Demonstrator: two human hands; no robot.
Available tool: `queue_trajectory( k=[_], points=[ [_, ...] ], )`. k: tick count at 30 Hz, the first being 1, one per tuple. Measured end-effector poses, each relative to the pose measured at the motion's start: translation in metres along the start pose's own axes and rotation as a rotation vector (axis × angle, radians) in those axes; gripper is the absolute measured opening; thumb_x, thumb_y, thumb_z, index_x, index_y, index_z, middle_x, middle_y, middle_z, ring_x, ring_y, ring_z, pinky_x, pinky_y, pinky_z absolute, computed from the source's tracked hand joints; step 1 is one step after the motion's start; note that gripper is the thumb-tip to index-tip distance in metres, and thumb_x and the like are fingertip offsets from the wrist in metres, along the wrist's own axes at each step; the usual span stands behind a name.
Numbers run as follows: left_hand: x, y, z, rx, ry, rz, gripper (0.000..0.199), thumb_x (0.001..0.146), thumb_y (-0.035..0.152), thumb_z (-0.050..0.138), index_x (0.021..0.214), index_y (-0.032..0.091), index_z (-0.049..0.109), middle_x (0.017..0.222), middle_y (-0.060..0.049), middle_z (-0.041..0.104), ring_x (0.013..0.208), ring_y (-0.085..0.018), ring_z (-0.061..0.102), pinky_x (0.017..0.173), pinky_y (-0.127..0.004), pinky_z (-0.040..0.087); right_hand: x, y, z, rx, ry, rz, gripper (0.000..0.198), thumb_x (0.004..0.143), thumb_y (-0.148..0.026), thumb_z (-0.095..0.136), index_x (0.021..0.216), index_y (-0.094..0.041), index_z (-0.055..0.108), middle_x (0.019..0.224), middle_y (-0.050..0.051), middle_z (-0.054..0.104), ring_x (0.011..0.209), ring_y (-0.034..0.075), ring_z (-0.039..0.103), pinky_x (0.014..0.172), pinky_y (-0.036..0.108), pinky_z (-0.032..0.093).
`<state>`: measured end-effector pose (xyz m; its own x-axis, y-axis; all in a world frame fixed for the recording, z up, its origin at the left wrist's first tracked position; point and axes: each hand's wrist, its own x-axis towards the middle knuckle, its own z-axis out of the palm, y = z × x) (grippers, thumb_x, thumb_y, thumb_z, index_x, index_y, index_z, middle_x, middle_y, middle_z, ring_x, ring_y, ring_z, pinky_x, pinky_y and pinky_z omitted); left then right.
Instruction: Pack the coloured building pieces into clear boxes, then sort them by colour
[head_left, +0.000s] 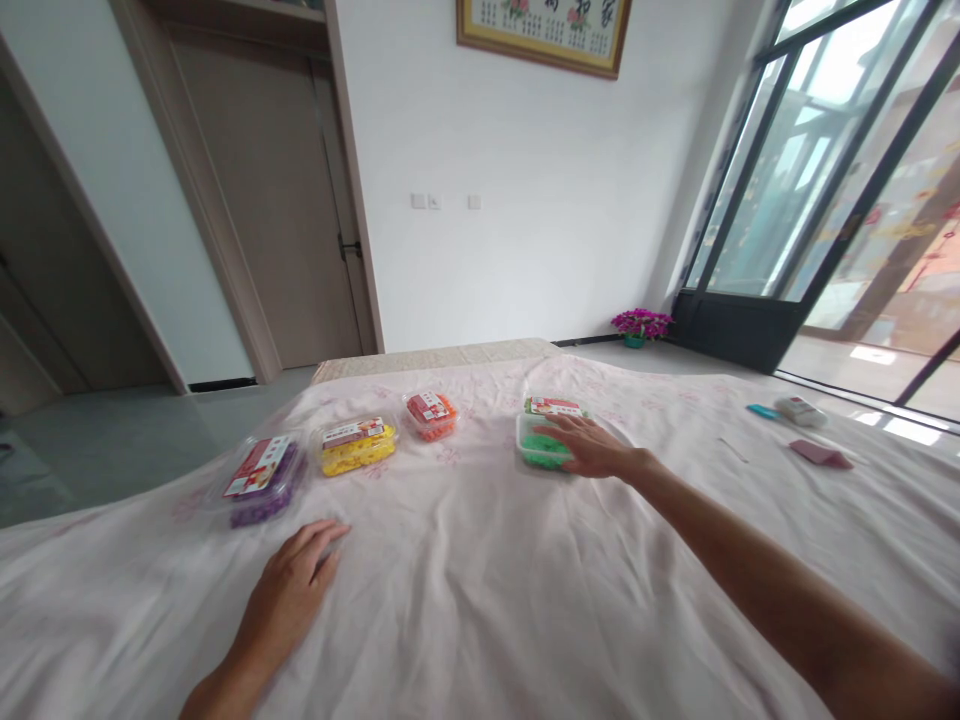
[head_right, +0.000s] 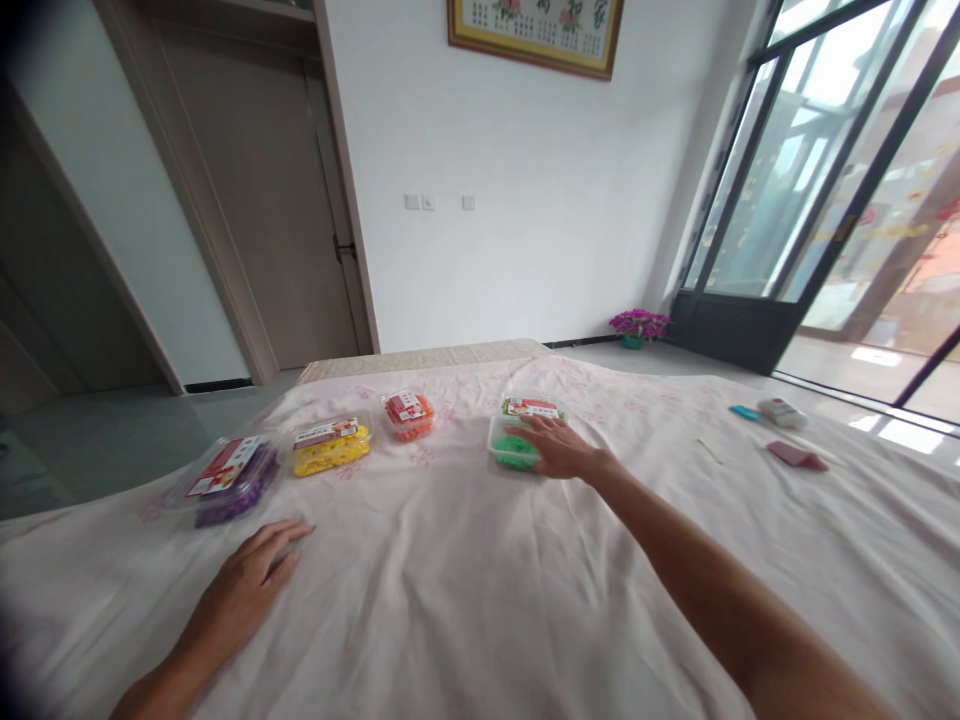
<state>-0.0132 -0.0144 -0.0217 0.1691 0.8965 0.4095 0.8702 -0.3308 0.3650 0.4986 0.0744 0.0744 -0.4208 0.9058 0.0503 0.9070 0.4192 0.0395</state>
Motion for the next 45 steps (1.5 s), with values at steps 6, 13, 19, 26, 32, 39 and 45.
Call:
queue_trajectory(
  k=[6,13,19,26,32,39,45],
  points=[
    [0.000,0.000,0.002,0.022,0.001,0.010,0.033,0.087,0.028,0.044,0.112,0.023,0.066,0.119,-0.006,0.064,0.113,-0.021,0.058,0.102,-0.040,0.045,-0.021,0.061,0.003,0.003,-0.009,0.083,0.081,0.070,-0.011,0.053,0.146,-0.035,0.034,0.154,0.002,0.031,0.140,0.025,0.029,0.114,0.046,0.015],
    [0.001,0.003,0.002,0.023,0.011,0.010,0.032,0.087,0.027,0.045,0.111,0.024,0.066,0.116,-0.006,0.064,0.111,-0.021,0.059,0.101,-0.040,0.045,0.007,0.033,0.004,0.048,0.072,0.215,0.088,0.074,-0.049,0.063,0.150,-0.035,0.021,0.159,0.006,0.016,0.145,0.031,0.012,0.113,0.050,0.017],
    [0.001,0.003,0.000,-0.004,0.010,0.002,0.033,0.086,0.028,0.046,0.111,0.024,0.066,0.117,-0.005,0.064,0.111,-0.021,0.059,0.100,-0.039,0.047,0.055,0.002,0.018,-0.114,0.077,0.227,0.065,0.080,-0.050,0.056,0.140,-0.030,0.043,0.157,0.010,0.022,0.143,0.038,0.011,0.110,0.060,0.008],
    [0.002,0.004,0.000,0.006,0.002,-0.007,0.032,0.087,0.026,0.045,0.111,0.023,0.066,0.116,-0.005,0.064,0.111,-0.022,0.059,0.101,-0.040,0.045,0.071,0.001,0.011,-0.174,0.018,0.205,0.041,0.079,-0.032,0.058,0.118,-0.025,0.064,0.139,0.013,0.049,0.139,0.037,0.024,0.109,0.061,0.008],
    [0.003,0.008,-0.002,-0.006,0.014,-0.014,0.031,0.087,0.025,0.045,0.109,0.023,0.067,0.115,-0.006,0.064,0.110,-0.022,0.059,0.100,-0.040,0.045,0.113,-0.084,0.004,0.135,0.129,0.171,0.063,0.083,-0.061,0.050,0.135,-0.025,0.050,0.142,0.011,0.046,0.126,0.033,0.043,0.102,0.046,0.034],
    [0.002,0.008,-0.007,-0.039,-0.023,-0.019,0.032,0.088,0.026,0.044,0.111,0.024,0.066,0.119,-0.006,0.063,0.112,-0.021,0.058,0.101,-0.040,0.045,0.195,-0.192,0.021,0.238,0.120,0.301,0.084,0.072,-0.079,0.049,0.142,-0.034,0.035,0.156,0.010,0.022,0.138,0.048,0.014,0.097,0.069,0.022],
    [0.002,0.009,-0.009,-0.036,-0.035,-0.031,0.031,0.089,0.026,0.044,0.111,0.024,0.066,0.119,-0.006,0.062,0.115,-0.021,0.057,0.102,-0.040,0.043,0.206,-0.185,0.025,0.143,0.038,0.278,0.065,0.084,-0.065,0.043,0.141,-0.035,0.037,0.141,0.011,0.046,0.125,0.043,0.038,0.094,0.062,0.028]
  ],
)
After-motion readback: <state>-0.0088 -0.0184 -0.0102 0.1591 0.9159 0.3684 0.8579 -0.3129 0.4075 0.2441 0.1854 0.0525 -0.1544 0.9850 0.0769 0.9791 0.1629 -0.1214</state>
